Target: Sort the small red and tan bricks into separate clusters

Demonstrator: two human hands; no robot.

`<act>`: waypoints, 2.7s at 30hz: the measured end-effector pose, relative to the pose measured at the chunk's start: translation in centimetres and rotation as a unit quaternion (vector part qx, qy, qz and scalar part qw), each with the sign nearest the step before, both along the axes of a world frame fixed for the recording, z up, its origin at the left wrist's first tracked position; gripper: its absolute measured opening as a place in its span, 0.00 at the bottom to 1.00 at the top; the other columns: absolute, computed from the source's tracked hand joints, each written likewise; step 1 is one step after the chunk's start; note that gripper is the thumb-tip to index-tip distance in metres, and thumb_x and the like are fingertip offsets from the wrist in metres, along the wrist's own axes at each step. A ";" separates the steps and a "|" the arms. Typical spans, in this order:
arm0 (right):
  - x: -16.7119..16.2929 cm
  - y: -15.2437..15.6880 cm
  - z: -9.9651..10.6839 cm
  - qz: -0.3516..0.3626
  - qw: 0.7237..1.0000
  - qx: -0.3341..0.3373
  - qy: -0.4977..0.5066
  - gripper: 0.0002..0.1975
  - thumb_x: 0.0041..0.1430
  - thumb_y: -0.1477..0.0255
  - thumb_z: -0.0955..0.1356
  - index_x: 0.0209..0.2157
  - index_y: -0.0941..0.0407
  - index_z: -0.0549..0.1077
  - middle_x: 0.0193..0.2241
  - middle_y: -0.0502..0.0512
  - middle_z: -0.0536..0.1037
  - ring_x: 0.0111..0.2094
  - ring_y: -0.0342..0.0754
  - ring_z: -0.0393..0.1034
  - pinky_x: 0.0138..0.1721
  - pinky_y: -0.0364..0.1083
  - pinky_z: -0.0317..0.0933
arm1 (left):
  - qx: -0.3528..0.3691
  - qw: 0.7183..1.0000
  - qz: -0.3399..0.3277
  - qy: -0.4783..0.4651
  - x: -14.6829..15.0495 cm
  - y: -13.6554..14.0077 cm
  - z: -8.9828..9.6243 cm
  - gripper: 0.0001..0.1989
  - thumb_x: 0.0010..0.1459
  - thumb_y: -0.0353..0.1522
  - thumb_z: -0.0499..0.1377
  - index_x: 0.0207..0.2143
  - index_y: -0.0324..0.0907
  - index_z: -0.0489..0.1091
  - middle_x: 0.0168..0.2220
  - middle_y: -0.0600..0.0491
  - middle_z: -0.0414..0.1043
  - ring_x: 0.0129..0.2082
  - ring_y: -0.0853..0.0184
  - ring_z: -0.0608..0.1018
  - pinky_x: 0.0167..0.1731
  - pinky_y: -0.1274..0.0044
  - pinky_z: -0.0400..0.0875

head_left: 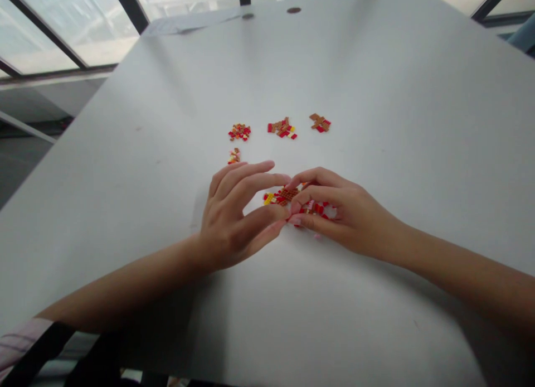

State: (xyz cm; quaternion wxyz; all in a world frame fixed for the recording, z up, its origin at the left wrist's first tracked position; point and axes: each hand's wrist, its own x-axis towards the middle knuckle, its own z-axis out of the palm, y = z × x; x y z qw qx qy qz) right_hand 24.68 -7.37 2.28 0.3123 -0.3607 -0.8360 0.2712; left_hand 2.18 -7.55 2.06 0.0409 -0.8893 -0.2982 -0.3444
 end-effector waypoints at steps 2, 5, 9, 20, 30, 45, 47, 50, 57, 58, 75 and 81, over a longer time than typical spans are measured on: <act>0.0 0.0 0.0 -0.003 1.000 0.010 -0.017 0.03 0.63 0.70 0.69 0.36 0.52 0.77 0.46 0.58 0.77 0.44 0.50 0.74 0.47 0.52 0.70 | 0.006 1.000 0.004 0.006 -0.1 0.1 0.0 0.06 0.58 0.32 0.65 0.34 0.52 0.71 0.53 0.59 0.76 0.57 0.59 0.75 0.57 0.61 0.67; 0.5 0.1 -0.2 -0.023 0.996 0.061 -0.067 0.04 0.64 0.69 0.68 0.37 0.52 0.76 0.46 0.59 0.77 0.44 0.50 0.75 0.46 0.53 0.69 | 0.001 0.999 0.049 -0.003 -0.6 1.0 -0.4 0.05 0.58 0.32 0.65 0.33 0.51 0.72 0.52 0.57 0.77 0.56 0.59 0.75 0.58 0.60 0.65; 1.8 0.4 -0.9 -0.052 0.967 0.183 -0.168 0.05 0.66 0.69 0.66 0.39 0.54 0.75 0.49 0.62 0.78 0.43 0.53 0.75 0.46 0.57 0.65 | -0.027 0.986 0.162 -0.011 -2.4 3.5 -1.5 0.03 0.58 0.32 0.64 0.32 0.49 0.73 0.51 0.54 0.76 0.56 0.56 0.75 0.57 0.58 0.64; 2.0 -0.5 -1.7 0.046 0.964 0.226 -0.133 0.09 0.66 0.71 0.66 0.38 0.50 0.80 0.49 0.60 0.78 0.48 0.53 0.73 0.47 0.56 0.64 | -0.036 0.965 0.260 -0.015 -5.1 6.3 -3.4 0.07 0.53 0.32 0.68 0.36 0.52 0.77 0.48 0.52 0.77 0.49 0.55 0.77 0.51 0.59 0.67; 2.5 -0.2 -1.2 0.002 0.968 0.193 -0.163 0.09 0.63 0.69 0.67 0.32 0.48 0.79 0.54 0.58 0.75 0.48 0.58 0.73 0.49 0.62 0.63 | -0.054 0.975 0.216 -0.021 -4.3 5.3 -2.9 0.03 0.58 0.32 0.64 0.36 0.48 0.74 0.50 0.50 0.75 0.53 0.54 0.75 0.55 0.58 0.64; 1.0 -0.3 -0.8 -0.042 0.969 0.209 -0.128 0.06 0.66 0.70 0.67 0.37 0.52 0.77 0.49 0.59 0.78 0.46 0.52 0.75 0.47 0.55 0.64 | -0.094 0.995 0.021 -0.026 -1.4 3.0 -1.1 0.02 0.58 0.33 0.65 0.34 0.47 0.75 0.50 0.51 0.76 0.56 0.57 0.76 0.59 0.62 0.66; 0.8 -0.1 -0.5 -0.056 0.970 0.207 -0.114 0.05 0.65 0.69 0.68 0.37 0.51 0.77 0.49 0.59 0.78 0.45 0.52 0.75 0.46 0.54 0.65 | -0.132 0.991 -0.017 -0.023 -0.9 2.6 -0.8 0.02 0.58 0.34 0.66 0.33 0.48 0.75 0.51 0.50 0.76 0.57 0.57 0.75 0.60 0.61 0.65; 0.6 0.0 -0.2 -0.058 0.969 0.217 -0.100 0.05 0.65 0.69 0.68 0.37 0.51 0.77 0.48 0.59 0.79 0.45 0.51 0.76 0.45 0.53 0.65 | -0.176 0.983 -0.044 -0.037 -0.5 2.2 -0.8 0.02 0.60 0.34 0.65 0.36 0.47 0.76 0.52 0.48 0.75 0.57 0.59 0.75 0.59 0.63 0.67; 0.1 -0.2 -0.4 -0.058 0.963 0.253 -0.071 0.03 0.65 0.73 0.68 0.37 0.52 0.75 0.46 0.57 0.80 0.43 0.49 0.76 0.44 0.53 0.63 | -0.210 0.972 -0.077 -0.070 -0.1 2.2 -0.6 0.02 0.60 0.31 0.64 0.35 0.47 0.76 0.51 0.48 0.75 0.54 0.61 0.76 0.58 0.63 0.70; 0.0 -0.2 -0.5 -0.058 0.964 0.251 -0.071 0.03 0.65 0.72 0.68 0.37 0.51 0.75 0.45 0.56 0.80 0.43 0.49 0.76 0.44 0.52 0.63 | -0.212 0.972 -0.076 -0.069 0.0 2.1 -0.5 0.02 0.60 0.30 0.64 0.35 0.47 0.76 0.51 0.48 0.75 0.54 0.61 0.76 0.58 0.63 0.70; 1.8 -1.3 -1.0 -0.089 0.959 0.240 -0.122 0.03 0.64 0.71 0.69 0.37 0.52 0.76 0.50 0.62 0.75 0.43 0.54 0.75 0.44 0.57 0.65 | -0.112 0.958 0.258 -0.057 -5.4 6.8 -3.2 0.01 0.55 0.34 0.66 0.32 0.49 0.79 0.46 0.52 0.79 0.49 0.57 0.79 0.56 0.58 0.68; 2.1 -0.9 -0.7 -0.091 0.958 0.239 -0.132 0.03 0.64 0.71 0.69 0.38 0.52 0.76 0.50 0.61 0.76 0.43 0.52 0.76 0.44 0.55 0.64 | -0.090 0.963 0.242 -0.069 -5.3 6.7 -3.2 0.01 0.56 0.34 0.66 0.32 0.48 0.79 0.46 0.51 0.79 0.48 0.58 0.79 0.56 0.58 0.68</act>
